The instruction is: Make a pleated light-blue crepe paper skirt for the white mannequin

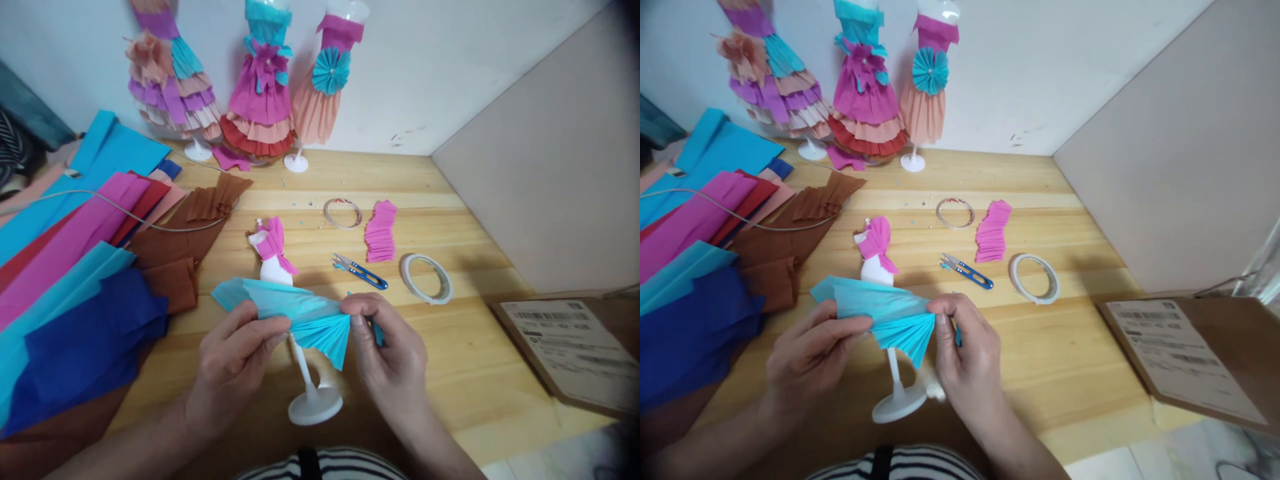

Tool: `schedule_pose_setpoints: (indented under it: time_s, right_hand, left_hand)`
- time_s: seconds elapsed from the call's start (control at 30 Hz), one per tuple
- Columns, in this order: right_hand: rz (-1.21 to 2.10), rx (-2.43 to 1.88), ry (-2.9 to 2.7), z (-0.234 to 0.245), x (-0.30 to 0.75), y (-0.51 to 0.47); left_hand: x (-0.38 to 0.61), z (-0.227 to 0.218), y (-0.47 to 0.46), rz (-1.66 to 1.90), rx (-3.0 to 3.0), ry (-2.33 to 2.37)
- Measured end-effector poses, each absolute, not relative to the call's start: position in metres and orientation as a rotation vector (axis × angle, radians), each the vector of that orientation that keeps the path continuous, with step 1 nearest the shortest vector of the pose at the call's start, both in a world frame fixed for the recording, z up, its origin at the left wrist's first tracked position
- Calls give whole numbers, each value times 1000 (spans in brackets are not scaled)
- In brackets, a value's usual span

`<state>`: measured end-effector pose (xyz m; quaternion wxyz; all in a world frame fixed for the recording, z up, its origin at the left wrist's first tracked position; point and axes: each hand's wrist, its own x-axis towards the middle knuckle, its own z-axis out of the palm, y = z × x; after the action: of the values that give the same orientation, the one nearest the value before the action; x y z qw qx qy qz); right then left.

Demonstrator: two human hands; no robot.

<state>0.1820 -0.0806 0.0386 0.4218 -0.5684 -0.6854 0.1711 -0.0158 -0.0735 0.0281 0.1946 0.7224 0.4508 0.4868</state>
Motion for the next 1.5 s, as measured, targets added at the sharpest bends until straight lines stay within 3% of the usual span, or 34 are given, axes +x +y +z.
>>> schedule_pose_setpoints:
  time_s: [0.6,1.5]
  right_hand:
    - [542,-1394,-1575,42,184,-82]
    - [534,-1378,-1762,40,186,-80]
  left_hand:
    - [-13,27,-80,1180,1417,1357]
    - [-14,24,-79,1255,1508,1341]
